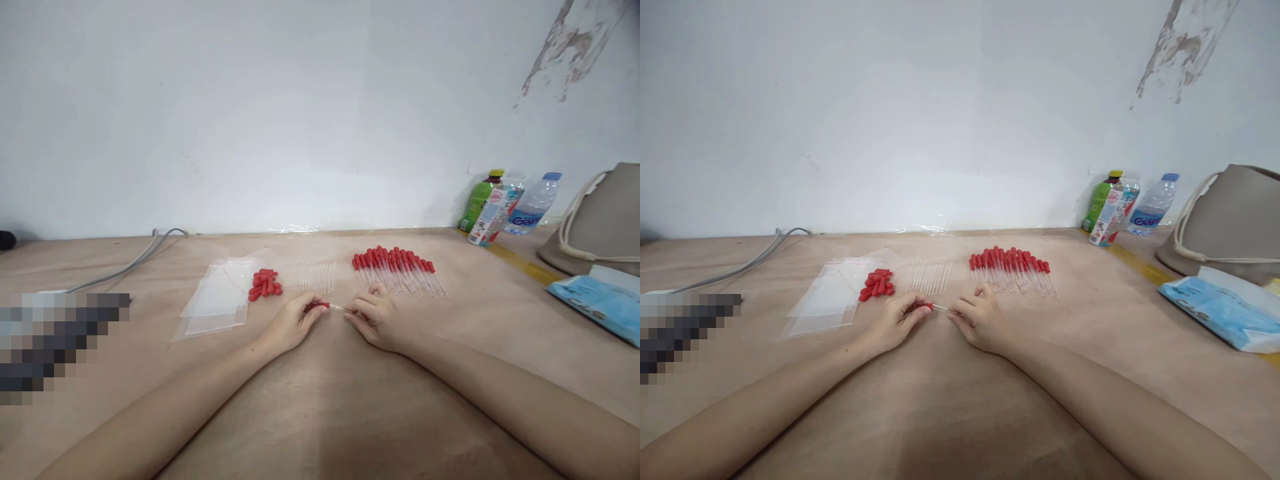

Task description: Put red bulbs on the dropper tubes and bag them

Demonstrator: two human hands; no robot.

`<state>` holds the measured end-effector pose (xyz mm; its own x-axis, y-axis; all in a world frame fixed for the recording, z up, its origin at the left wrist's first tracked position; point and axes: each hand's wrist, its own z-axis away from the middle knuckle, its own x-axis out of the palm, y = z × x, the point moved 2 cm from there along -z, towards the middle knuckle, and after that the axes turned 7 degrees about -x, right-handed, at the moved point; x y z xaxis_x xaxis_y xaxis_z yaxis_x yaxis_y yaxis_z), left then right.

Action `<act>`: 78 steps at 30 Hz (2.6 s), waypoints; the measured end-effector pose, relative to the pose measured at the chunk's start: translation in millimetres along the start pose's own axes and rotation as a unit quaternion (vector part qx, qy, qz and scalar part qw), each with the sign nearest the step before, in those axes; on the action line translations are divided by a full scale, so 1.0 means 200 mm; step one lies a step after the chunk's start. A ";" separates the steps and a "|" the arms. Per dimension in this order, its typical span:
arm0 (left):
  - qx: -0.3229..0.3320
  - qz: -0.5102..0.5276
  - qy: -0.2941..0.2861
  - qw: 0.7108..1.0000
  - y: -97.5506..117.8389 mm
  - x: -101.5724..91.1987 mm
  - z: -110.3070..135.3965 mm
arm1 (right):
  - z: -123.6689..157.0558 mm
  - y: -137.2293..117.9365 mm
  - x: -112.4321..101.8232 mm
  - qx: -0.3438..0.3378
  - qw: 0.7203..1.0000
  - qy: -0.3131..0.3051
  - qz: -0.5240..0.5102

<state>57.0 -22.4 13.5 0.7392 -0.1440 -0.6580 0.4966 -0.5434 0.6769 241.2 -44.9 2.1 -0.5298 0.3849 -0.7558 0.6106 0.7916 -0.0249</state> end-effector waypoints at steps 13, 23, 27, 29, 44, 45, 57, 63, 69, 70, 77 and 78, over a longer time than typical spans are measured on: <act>0.014 -0.011 -0.061 0.998 -0.03 0.01 0.02 | -0.01 0.02 -0.02 0.002 0.998 -0.049 -0.039; 0.006 -0.050 -0.053 0.997 -0.03 0.02 0.03 | -0.03 -0.03 -0.03 -0.006 0.998 -0.053 0.018; 0.017 -0.063 -0.064 0.996 -0.04 0.02 0.03 | -0.03 -0.02 0.00 -0.005 0.998 -0.059 0.031; 0.020 -0.068 -0.066 0.995 -0.04 0.02 0.03 | -0.03 -0.02 0.02 -0.001 0.998 -0.061 0.033; 0.060 -0.086 -0.078 0.991 -0.03 0.02 0.02 | -0.08 -0.05 0.04 0.057 0.985 -0.158 -0.035; 0.071 -0.090 -0.079 0.990 -0.03 0.01 0.02 | -0.09 -0.05 0.04 0.058 0.984 -0.164 -0.040; 0.009 -0.073 0.020 0.997 -0.11 -0.04 -0.01 | -0.11 0.16 -0.16 0.222 0.961 -0.143 -0.081; 0.031 -0.111 -0.043 0.992 -0.06 -0.04 -0.01 | -0.04 0.54 -0.27 0.464 0.881 -0.059 0.071; -0.001 -0.117 -0.015 0.993 -0.07 -0.03 -0.01 | 0.03 0.63 -0.22 0.508 0.848 -0.073 0.131; 0.000 -0.116 -0.018 0.993 -0.07 -0.03 -0.01 | 0.04 0.63 -0.21 0.507 0.848 -0.076 0.138; 0.009 -0.116 -0.033 0.993 -0.06 -0.03 -0.01 | -0.10 0.48 -0.14 0.403 0.896 -0.075 0.168; 0.009 -0.115 -0.033 0.993 -0.06 -0.03 -0.01 | -0.13 0.44 -0.11 0.382 0.905 -0.090 0.164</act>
<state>47.9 -12.8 9.0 0.5748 -0.0687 -0.8154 0.6407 -0.5822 0.5006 291.5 29.6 33.2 -0.1843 0.4007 -0.8975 0.9828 0.0636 -0.1734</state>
